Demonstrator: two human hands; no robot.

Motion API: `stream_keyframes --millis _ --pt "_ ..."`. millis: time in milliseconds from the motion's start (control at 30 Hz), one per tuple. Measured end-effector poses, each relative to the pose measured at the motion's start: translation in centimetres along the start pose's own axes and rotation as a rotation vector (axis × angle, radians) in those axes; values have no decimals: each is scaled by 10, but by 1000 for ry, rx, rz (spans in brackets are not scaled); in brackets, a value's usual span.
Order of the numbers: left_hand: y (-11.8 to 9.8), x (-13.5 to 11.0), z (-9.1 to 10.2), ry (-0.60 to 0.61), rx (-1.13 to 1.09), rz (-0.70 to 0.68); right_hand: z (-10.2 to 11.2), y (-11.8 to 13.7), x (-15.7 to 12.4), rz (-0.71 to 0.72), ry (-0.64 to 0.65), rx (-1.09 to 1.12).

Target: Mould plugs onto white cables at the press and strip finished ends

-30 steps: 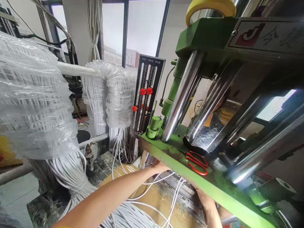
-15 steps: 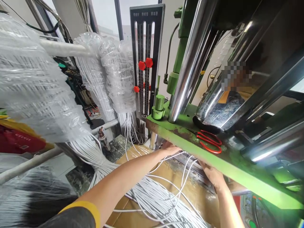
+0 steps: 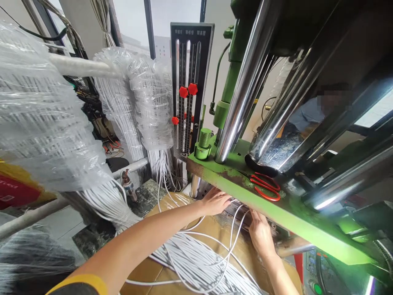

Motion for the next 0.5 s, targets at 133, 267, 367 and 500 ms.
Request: stream_keyframes --millis 133,267,367,500 --pt "9 -1 0 -9 54 22 7 -12 -5 -37 -14 -43" --pt "2 0 9 -29 72 37 6 -5 5 -48 13 -32" --pt "-20 -33 40 -108 70 26 19 0 -1 -69 -3 4" --pt "-31 -173 126 -730 -18 108 67 -8 -70 -176 -102 118"
Point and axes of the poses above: each hand's wrist, its own x-axis towards the middle knuckle, its own z-axis out of the back of the hand, y = z × x, the point moved 7 cm from there along x, towards the middle knuckle, and after that the axes turned 7 degrees about -y, right-handed, at the moved point
